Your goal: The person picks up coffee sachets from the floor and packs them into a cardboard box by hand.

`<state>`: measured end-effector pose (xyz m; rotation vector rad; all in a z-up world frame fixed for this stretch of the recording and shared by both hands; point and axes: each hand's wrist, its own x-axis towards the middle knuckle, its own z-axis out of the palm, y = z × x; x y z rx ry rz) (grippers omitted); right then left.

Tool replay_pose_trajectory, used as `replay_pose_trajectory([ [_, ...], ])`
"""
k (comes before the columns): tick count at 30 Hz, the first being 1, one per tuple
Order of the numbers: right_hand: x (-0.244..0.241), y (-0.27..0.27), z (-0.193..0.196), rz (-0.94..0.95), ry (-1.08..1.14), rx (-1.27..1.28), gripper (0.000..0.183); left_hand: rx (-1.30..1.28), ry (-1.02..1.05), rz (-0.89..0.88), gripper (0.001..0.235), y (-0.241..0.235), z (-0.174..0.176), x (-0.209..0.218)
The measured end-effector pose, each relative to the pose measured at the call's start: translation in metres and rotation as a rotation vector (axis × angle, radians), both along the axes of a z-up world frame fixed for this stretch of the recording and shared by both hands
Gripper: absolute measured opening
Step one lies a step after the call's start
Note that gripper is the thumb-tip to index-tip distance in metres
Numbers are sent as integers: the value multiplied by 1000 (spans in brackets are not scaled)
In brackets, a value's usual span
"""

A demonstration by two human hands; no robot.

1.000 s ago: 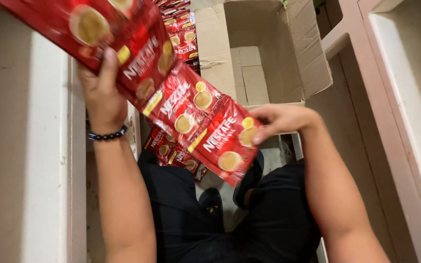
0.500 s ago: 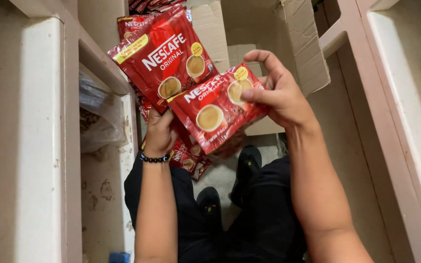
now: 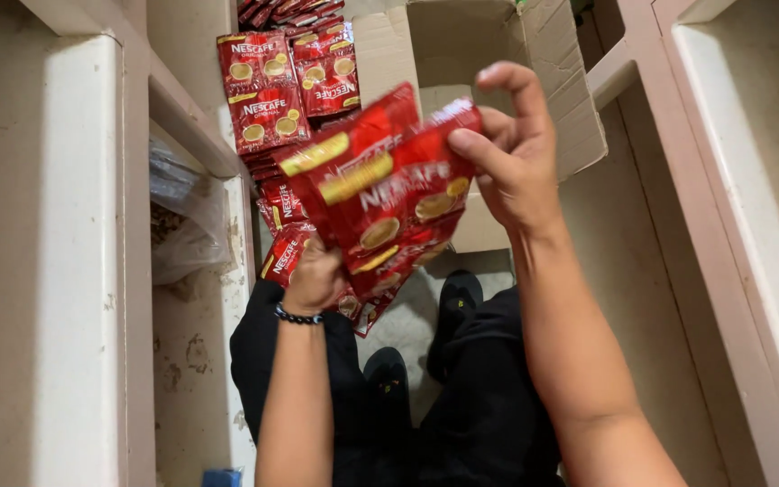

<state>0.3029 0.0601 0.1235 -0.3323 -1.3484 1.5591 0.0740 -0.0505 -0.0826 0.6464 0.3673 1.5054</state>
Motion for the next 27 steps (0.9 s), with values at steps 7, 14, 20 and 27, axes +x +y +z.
replay_pose_trajectory([
  [7, -31, 6, -26, -129, -64, -76, 46, -69, -139, -2, 46, -18, 37, 35],
  [14, -9, 28, -33, -291, -394, 178, 51, -151, 659, 524, 39, -27, 77, 39],
  [20, -35, 18, -56, 59, -389, -36, 55, -148, 522, 463, 38, -27, 98, 26],
  [27, -38, 22, -63, 85, -283, -202, 56, -83, 792, 498, 35, -26, 136, 31],
])
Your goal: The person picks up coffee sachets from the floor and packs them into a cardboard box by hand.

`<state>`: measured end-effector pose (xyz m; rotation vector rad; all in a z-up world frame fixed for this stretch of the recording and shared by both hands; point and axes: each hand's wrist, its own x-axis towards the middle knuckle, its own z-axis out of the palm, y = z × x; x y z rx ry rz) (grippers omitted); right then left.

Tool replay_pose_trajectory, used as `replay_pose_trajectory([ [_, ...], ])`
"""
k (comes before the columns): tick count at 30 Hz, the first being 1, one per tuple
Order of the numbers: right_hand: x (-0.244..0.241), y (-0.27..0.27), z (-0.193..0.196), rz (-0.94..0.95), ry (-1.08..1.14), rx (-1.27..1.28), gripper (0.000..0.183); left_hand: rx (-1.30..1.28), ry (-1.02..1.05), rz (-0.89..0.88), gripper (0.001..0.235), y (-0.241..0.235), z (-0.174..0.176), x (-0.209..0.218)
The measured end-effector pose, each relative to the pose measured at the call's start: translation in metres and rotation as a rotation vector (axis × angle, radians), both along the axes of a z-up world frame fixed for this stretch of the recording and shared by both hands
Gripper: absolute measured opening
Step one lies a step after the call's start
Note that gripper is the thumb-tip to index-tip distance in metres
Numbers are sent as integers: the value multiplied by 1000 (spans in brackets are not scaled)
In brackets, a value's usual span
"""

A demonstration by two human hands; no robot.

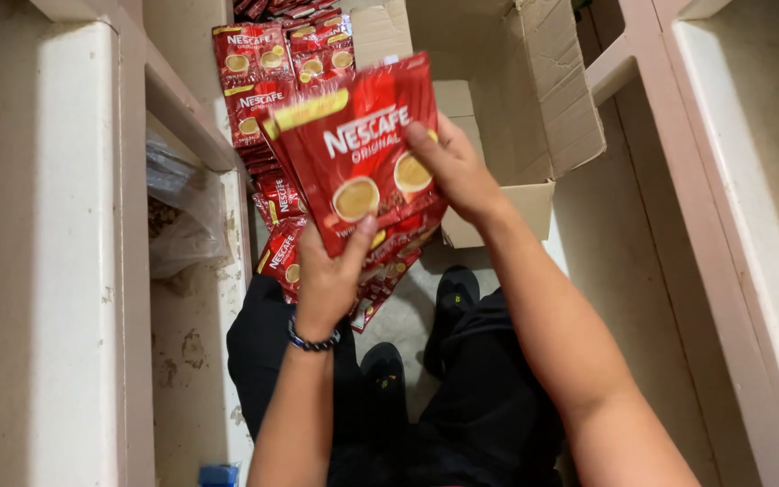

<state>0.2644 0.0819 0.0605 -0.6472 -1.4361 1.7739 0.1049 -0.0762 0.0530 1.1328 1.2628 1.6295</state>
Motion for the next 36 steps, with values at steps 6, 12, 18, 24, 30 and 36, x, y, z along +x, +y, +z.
replay_pose_trajectory([
  [6, 37, 24, -35, 605, -68, -54, 73, 173, 61, 156, 32, 29, 40, -40],
  [12, 60, 31, -125, 751, -660, -205, 45, 434, -150, 110, 29, 55, 47, -72],
  [18, 87, 17, 3, 429, -683, -113, 69, 389, 60, 327, 33, 75, 5, -99],
  [24, 121, 35, -4, 263, -119, -196, 43, 59, 3, 310, 55, 79, -46, -77],
  [30, 43, 16, 20, 107, 217, -518, 64, 70, -425, 87, 45, 75, -91, -23],
  [36, 29, 16, 14, 166, 393, -554, 108, -21, -609, 135, 35, 66, -106, -10],
])
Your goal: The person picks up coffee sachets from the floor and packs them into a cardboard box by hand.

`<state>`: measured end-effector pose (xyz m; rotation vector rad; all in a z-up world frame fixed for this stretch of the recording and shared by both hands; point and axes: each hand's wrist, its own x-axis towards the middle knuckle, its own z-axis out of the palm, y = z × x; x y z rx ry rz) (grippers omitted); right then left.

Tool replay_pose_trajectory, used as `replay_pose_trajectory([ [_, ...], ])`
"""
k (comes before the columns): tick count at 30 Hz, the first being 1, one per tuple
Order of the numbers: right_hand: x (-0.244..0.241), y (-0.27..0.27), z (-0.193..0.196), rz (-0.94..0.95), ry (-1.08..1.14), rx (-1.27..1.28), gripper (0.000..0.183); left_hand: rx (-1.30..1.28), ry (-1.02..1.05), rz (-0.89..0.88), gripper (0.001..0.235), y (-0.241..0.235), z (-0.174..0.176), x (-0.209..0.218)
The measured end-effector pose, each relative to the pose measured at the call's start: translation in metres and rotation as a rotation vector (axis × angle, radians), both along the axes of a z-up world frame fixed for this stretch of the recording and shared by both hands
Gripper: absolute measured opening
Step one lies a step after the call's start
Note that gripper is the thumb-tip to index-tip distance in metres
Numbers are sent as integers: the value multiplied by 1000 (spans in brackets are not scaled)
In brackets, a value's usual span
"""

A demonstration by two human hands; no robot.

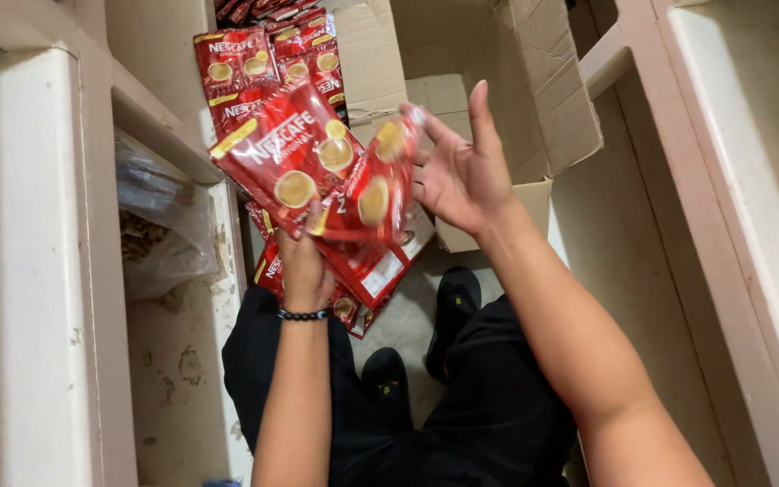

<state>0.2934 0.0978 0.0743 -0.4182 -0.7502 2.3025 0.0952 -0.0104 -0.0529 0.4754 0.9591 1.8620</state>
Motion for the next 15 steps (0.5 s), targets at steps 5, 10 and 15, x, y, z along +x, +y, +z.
replay_pose_trajectory([
  [5, -32, -6, -37, -54, -251, 253, 111, -105, 295, 100, 38, 0, -14, 29],
  [10, -53, -36, -28, -169, -740, 1124, 109, -105, 556, 136, 33, -2, -2, 50],
  [15, -36, -29, -19, -445, -755, 954, 72, 158, 1220, 23, 80, -7, 53, 62],
])
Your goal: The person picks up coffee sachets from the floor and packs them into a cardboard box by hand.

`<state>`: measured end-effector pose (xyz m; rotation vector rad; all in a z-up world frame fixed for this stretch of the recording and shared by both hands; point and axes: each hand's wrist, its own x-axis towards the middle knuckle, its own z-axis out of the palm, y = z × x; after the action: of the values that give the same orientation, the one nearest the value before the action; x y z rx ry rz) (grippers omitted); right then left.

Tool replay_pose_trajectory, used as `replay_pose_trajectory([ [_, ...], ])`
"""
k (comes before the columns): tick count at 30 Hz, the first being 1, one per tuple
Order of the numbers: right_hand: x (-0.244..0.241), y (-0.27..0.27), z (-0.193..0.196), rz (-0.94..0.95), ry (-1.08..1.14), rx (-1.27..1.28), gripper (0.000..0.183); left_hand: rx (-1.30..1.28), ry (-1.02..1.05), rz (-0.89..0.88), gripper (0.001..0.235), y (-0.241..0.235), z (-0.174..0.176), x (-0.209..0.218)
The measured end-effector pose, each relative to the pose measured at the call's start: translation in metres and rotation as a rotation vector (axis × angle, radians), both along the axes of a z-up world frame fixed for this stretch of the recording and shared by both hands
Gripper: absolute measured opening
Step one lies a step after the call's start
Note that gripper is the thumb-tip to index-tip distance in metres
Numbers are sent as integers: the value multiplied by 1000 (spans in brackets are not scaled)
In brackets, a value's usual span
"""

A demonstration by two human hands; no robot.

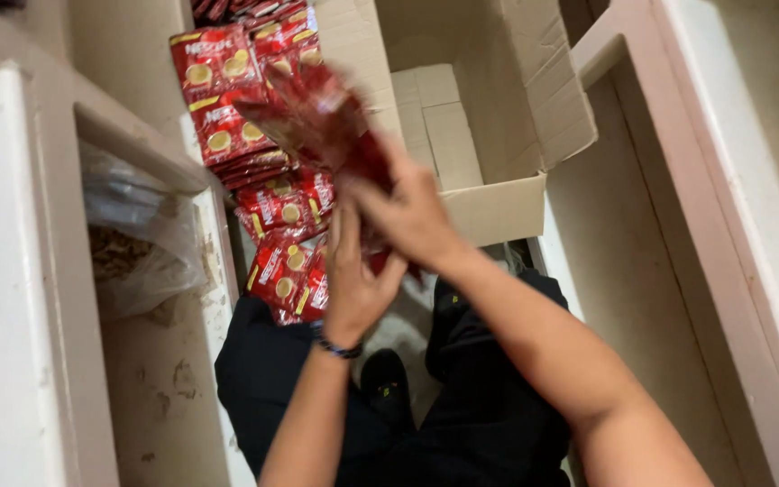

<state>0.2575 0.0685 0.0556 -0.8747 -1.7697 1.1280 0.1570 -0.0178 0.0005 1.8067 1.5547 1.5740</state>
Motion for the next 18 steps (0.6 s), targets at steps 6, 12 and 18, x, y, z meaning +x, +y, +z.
replay_pose_trajectory([
  [6, 79, 82, 24, 155, 619, -443, 54, -132, -166, -50, 68, 55, 37, -18],
  [12, 120, 166, 27, 111, 553, -323, 53, -141, -410, -104, 60, 156, 38, 33],
  [18, 150, 273, -73, -170, 237, -596, 49, -296, -386, 32, 56, 277, -45, 79],
])
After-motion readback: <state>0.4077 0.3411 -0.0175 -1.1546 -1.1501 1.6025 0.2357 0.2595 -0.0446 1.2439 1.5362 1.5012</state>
